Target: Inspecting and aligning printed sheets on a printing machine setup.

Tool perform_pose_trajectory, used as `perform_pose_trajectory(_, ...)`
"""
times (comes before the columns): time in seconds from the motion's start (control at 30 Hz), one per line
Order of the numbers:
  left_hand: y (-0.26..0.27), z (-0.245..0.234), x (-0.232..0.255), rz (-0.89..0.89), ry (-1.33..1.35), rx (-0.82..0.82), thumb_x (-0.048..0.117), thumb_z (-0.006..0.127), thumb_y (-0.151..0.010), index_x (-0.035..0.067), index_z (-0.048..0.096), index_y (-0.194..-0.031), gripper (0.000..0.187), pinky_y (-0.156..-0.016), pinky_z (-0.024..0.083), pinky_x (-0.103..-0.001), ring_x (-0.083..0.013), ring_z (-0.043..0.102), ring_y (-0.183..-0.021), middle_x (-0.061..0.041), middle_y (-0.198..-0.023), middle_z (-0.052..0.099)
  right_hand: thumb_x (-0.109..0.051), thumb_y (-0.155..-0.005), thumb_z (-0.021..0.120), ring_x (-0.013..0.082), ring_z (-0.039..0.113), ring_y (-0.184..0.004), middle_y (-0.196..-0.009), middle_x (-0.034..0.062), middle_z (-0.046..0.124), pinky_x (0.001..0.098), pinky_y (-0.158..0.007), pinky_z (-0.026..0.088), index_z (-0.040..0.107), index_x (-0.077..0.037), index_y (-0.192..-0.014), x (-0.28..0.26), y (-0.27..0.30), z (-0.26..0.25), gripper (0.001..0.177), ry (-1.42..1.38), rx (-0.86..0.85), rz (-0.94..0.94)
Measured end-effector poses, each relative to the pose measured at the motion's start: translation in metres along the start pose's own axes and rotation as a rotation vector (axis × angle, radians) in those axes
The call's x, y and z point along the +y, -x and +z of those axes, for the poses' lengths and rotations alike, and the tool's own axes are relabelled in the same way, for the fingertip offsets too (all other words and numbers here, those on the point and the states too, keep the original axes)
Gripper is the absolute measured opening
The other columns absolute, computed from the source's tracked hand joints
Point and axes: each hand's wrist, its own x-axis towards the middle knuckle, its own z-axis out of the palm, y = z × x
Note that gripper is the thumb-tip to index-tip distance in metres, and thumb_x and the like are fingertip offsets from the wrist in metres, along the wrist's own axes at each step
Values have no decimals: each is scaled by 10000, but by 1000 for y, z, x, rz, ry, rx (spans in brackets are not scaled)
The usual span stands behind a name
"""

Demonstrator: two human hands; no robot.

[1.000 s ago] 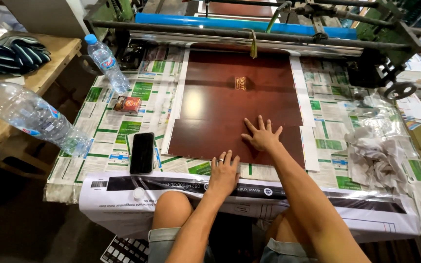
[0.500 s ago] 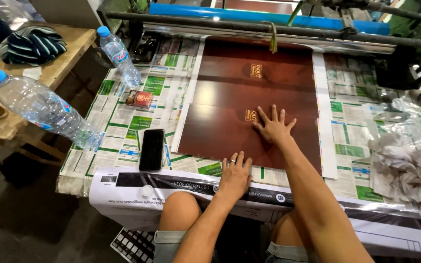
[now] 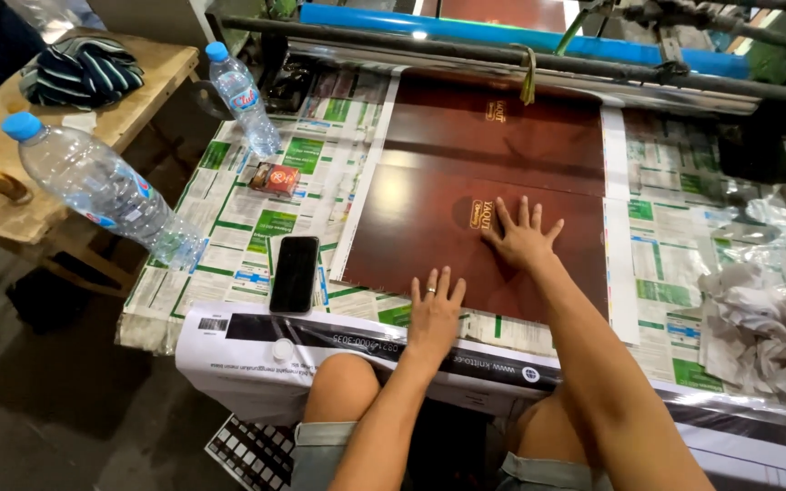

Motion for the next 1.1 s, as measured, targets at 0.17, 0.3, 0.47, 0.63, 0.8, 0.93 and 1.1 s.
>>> perform_pose_trajectory(0.17,-2,11,-7,14,-71,-31,118,610,-896,118,588,-1384,488,-1141,330,-620,-364,501,-1379,-181,-1491,529,-864,-822,457,431,-1,-1562,-1708,159,-32,796,-1129,34,4,-380,-1650,-5,44,-20,1060,72,-134,-45)
perform_pose_trajectory(0.3,-5,3,-1,-36,21,17,152,606,-937,141,609,-1358,421,-1122,326,-638,-354,518,-1355,-155,-1452,552,-752,-815,643,425,7,-1569,-1709,164,-52,650,-1219,134,118,-402,-1636,-2,105,-68,1036,43,-462,-199)
perform_pose_trajectory(0.47,6,-43,23,85,9,259,153,614,-990,152,626,-1390,400,-1187,339,-601,-307,542,-1360,-102,-1426,578,-429,-814,762,393,498,-1371,-1594,162,406,457,-1084,460,445,-323,-1535,-8,158,-114,794,-1,-253,-443)
perform_pose_trajectory(0.63,16,-9,19,143,108,84,320,701,-874,106,596,-1382,561,-1089,361,-633,-389,515,-1283,-169,-1398,563,-146,-935,661,285,681,-1026,-1053,57,707,438,-885,529,760,-284,-1182,-28,179,-133,299,-99,563,-310)
perform_pose_trajectory(0.8,23,-4,19,78,118,-37,326,770,-804,114,594,-1360,621,-1067,360,-636,-381,485,-1307,-179,-1406,539,-252,-1007,606,325,674,-1098,-1172,104,664,467,-931,532,666,-370,-1332,4,134,-51,351,79,225,-271)
perform_pose_trajectory(0.93,19,1,13,98,91,-30,277,798,-778,102,592,-1354,636,-1067,372,-615,-368,487,-1317,-185,-1405,536,-501,-854,735,447,320,-1452,-1653,149,237,734,-1068,293,306,-408,-1562,13,109,-21,832,81,-236,-240)
perform_pose_trajectory(1.1,18,1,16,83,118,-44,254,793,-796,82,595,-1345,608,-1076,373,-600,-381,497,-1311,-197,-1399,541,-714,-858,630,437,113,-1569,-1731,109,35,760,-1161,161,150,-500,-1609,-3,118,-29,917,13,-429,-43)
